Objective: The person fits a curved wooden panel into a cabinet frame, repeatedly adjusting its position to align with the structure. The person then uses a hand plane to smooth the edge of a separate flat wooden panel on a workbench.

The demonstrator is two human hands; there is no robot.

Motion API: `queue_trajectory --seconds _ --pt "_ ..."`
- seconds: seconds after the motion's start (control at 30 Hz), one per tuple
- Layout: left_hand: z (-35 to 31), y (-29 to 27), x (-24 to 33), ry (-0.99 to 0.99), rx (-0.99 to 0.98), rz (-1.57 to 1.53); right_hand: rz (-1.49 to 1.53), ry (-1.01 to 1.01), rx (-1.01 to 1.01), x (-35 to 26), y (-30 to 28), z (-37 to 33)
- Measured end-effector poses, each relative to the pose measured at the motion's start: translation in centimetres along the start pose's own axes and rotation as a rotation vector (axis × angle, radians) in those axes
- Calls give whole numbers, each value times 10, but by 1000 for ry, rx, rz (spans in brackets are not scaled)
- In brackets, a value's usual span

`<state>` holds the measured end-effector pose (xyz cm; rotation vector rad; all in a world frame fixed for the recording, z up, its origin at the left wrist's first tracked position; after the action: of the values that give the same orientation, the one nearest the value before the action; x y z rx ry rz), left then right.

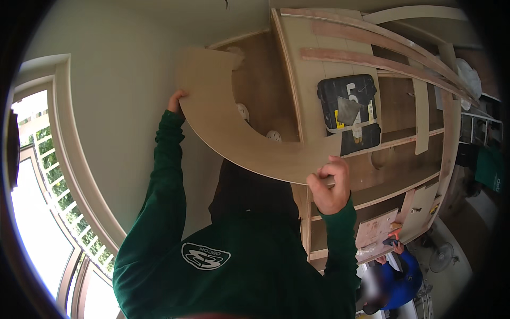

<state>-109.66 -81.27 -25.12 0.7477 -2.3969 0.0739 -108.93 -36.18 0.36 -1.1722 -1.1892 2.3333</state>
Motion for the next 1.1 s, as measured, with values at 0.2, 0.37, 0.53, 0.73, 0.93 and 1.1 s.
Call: queue_trajectory --seconds 0.2,0.37,0.53,0.73,0.93,1.1 --pt "107 -16 -16 353 -94 -536 235 178 81 51 88 42" --pt "206 11 -57 400 -425 -967 250 18 -18 78 176 54" --pt "318 37 -79 352 -703 -1042 376 249 -40 133 250 49" --pt "440 42 -59 355 -1035 -951 250 -6 -72 158 277 21" --pt "488 25 -21 575 -943 -799 426 422 64 205 302 -34" --pt "481 -17 -28 506 -168 -605 54 475 113 212 287 -65"
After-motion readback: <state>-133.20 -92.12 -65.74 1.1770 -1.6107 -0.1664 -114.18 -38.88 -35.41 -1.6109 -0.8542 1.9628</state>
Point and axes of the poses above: each hand's wrist, its own z-axis towards the middle knuckle, its own y-axis out of the palm, x = y × z, the point moved 6 cm from there along z, towards the middle knuckle, and after that the axes turned 5 degrees about x, right-handed, at the moved point
